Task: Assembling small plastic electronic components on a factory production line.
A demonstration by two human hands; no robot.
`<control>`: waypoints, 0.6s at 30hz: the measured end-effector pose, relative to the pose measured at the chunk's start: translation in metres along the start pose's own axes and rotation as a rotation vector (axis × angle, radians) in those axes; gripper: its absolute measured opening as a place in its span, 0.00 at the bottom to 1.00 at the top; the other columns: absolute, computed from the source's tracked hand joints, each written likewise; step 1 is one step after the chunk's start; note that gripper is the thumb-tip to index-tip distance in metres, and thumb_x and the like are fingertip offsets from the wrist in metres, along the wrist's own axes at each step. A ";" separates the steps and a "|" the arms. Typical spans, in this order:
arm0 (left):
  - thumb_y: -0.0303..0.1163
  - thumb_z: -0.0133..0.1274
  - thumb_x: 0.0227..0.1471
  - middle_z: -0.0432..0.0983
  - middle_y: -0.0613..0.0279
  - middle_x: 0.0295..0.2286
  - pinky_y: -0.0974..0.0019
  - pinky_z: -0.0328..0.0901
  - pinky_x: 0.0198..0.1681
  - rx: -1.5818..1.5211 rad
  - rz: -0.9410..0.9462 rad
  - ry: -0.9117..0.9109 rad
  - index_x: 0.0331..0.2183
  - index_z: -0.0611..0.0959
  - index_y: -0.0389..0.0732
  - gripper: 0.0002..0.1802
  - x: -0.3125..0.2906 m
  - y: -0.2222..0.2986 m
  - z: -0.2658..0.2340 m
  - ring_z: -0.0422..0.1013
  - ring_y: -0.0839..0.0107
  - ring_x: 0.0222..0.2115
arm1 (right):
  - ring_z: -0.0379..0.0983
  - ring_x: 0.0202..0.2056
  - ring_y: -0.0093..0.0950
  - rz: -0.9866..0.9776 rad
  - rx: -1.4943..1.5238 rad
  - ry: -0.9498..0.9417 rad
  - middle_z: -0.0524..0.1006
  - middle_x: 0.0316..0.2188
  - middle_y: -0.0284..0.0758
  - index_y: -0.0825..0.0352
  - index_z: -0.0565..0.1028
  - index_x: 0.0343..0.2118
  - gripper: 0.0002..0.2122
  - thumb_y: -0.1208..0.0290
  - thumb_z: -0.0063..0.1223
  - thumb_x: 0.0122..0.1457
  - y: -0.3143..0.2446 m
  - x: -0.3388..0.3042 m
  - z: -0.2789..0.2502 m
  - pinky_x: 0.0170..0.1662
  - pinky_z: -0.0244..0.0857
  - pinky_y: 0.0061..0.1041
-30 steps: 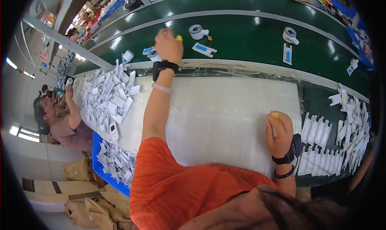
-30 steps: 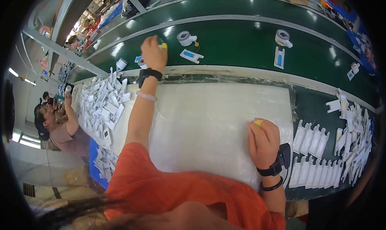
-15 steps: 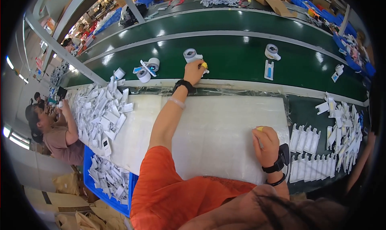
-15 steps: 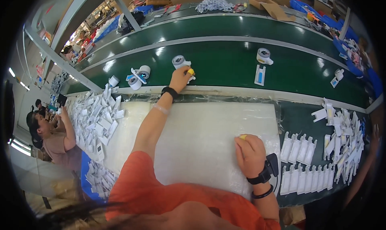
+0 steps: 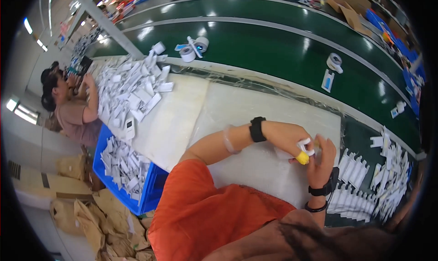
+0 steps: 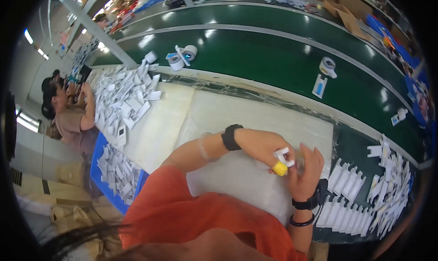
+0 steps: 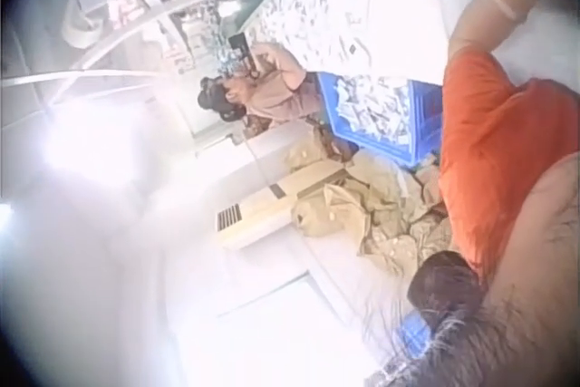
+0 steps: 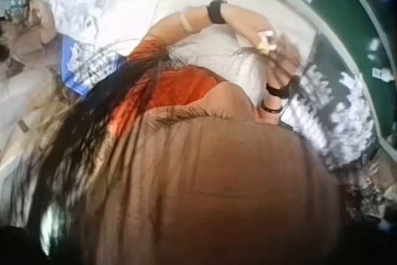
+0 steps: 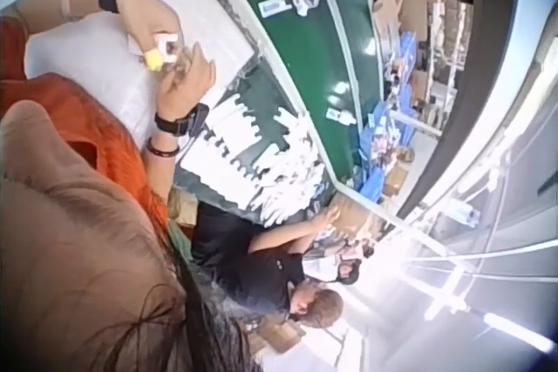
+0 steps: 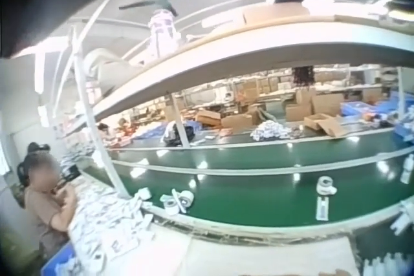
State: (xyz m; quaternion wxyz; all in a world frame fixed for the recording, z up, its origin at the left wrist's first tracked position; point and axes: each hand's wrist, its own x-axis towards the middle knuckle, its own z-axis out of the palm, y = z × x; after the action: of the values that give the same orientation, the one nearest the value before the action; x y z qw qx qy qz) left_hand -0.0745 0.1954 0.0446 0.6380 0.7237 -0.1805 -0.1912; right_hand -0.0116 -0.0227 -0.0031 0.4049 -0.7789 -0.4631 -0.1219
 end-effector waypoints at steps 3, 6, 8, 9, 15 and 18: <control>0.36 0.58 0.52 0.79 0.59 0.32 0.71 0.69 0.33 0.185 -0.032 0.163 0.42 0.78 0.36 0.18 0.001 -0.002 -0.004 0.75 0.74 0.28 | 0.73 0.37 0.42 0.032 0.036 -0.061 0.78 0.28 0.38 0.68 0.77 0.35 0.07 0.79 0.57 0.52 0.006 -0.003 0.003 0.55 0.61 0.39; 0.34 0.58 0.51 0.79 0.58 0.33 0.69 0.68 0.36 0.207 -0.032 0.430 0.42 0.79 0.37 0.18 0.007 -0.024 -0.004 0.75 0.73 0.32 | 0.74 0.37 0.38 0.337 0.138 -0.072 0.78 0.26 0.37 0.67 0.75 0.27 0.05 0.78 0.62 0.50 0.005 -0.003 0.004 0.53 0.64 0.36; 0.34 0.58 0.50 0.79 0.57 0.33 0.68 0.68 0.38 0.219 -0.017 0.545 0.43 0.78 0.37 0.18 0.008 -0.029 -0.004 0.75 0.72 0.34 | 0.74 0.37 0.36 0.261 0.200 -0.139 0.78 0.26 0.35 0.67 0.75 0.27 0.05 0.77 0.62 0.51 0.011 0.000 -0.003 0.55 0.63 0.37; 0.34 0.60 0.49 0.78 0.57 0.35 0.68 0.68 0.40 0.255 0.003 0.437 0.44 0.78 0.38 0.20 0.007 -0.031 -0.005 0.74 0.71 0.36 | 0.75 0.36 0.34 0.189 0.262 -0.204 0.78 0.25 0.34 0.67 0.75 0.27 0.06 0.77 0.62 0.51 0.013 0.001 -0.007 0.56 0.61 0.37; 0.36 0.65 0.44 0.77 0.57 0.40 0.67 0.67 0.44 0.178 -0.085 0.292 0.47 0.76 0.38 0.28 -0.021 -0.020 -0.010 0.73 0.67 0.40 | 0.77 0.32 0.28 0.234 0.622 -0.489 0.82 0.27 0.31 0.65 0.80 0.35 0.07 0.75 0.61 0.52 0.004 0.008 -0.023 0.60 0.55 0.40; 0.36 0.65 0.43 0.77 0.57 0.40 0.66 0.67 0.45 0.259 -0.070 0.279 0.48 0.74 0.36 0.31 -0.029 -0.009 -0.008 0.73 0.64 0.40 | 0.78 0.34 0.29 0.128 0.557 -0.609 0.82 0.29 0.33 0.65 0.80 0.39 0.09 0.77 0.59 0.53 0.005 0.009 -0.026 0.61 0.55 0.39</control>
State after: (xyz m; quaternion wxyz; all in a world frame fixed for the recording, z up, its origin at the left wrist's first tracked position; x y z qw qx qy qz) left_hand -0.0951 0.2178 0.0381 0.5515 0.8250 -0.0880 -0.0862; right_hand 0.0023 -0.0380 0.0162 0.4512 -0.6675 -0.5275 0.2695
